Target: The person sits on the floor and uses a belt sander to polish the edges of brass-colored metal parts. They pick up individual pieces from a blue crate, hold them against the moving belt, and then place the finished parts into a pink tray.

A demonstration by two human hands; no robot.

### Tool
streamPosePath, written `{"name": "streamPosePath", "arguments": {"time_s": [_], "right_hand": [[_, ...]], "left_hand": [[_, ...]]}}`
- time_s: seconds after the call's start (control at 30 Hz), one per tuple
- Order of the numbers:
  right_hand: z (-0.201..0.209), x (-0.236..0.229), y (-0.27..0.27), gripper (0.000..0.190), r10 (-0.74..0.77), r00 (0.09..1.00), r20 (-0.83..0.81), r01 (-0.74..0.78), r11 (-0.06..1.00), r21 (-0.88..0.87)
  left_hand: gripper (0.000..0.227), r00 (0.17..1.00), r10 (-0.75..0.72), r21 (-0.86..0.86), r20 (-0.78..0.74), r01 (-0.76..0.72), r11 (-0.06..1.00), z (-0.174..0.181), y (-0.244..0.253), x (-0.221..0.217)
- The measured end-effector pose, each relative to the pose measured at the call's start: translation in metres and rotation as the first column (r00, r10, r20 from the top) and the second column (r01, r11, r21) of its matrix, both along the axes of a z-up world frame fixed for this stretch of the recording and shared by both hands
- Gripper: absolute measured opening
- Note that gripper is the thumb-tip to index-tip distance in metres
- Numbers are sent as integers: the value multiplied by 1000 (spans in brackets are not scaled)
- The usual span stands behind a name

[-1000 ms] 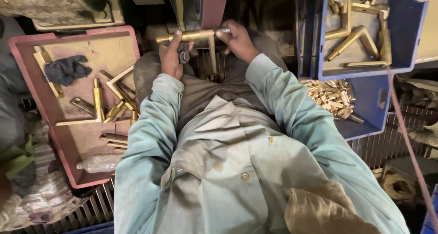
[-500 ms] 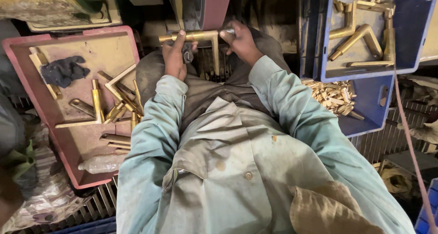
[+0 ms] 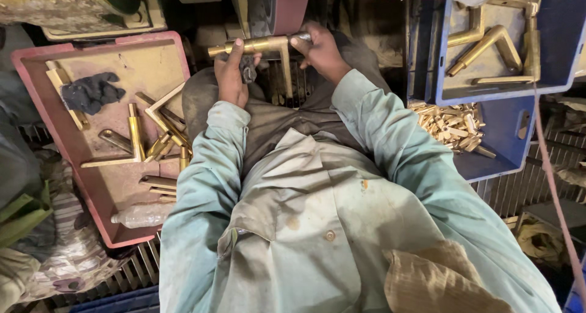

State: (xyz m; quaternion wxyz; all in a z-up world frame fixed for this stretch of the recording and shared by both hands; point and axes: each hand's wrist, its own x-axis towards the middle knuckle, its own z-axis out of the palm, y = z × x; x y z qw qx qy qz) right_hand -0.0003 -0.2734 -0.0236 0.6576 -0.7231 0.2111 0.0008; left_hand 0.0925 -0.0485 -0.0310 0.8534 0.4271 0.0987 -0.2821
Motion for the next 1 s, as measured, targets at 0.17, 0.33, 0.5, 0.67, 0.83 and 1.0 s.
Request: {"name": "streamPosePath", "arguments": {"time_s": [0.17,0.33,0.5,0.67,0.83,1.0], "right_hand": [[-3,-3,-7,22,-29,1000,-3,29,999,28],[-6,-8,-15,20,-58,998,11,58,998,36],[18,-18,-12,17,-36,997,72,36,999,2],[90,-69,21,28,-27,977,212,63,984,-167],[159,-125,52,31,140,892,430,216,703,-678],[183,-128,59,33,142,884,444,253,655,-712]], "left_hand": [[33,1000,-7,2,-27,7,1000,-2,-7,-1],[33,1000,-9,-15,-15,8,1000,-6,-16,-4],[34,999,-52,-26,-14,51,998,14,-15,-9],[26,990,-99,-180,105,117,977,70,13,-30],[30,952,-143,-243,272,212,947,121,39,-64],[31,905,-101,-260,414,224,939,143,48,-71]]}}
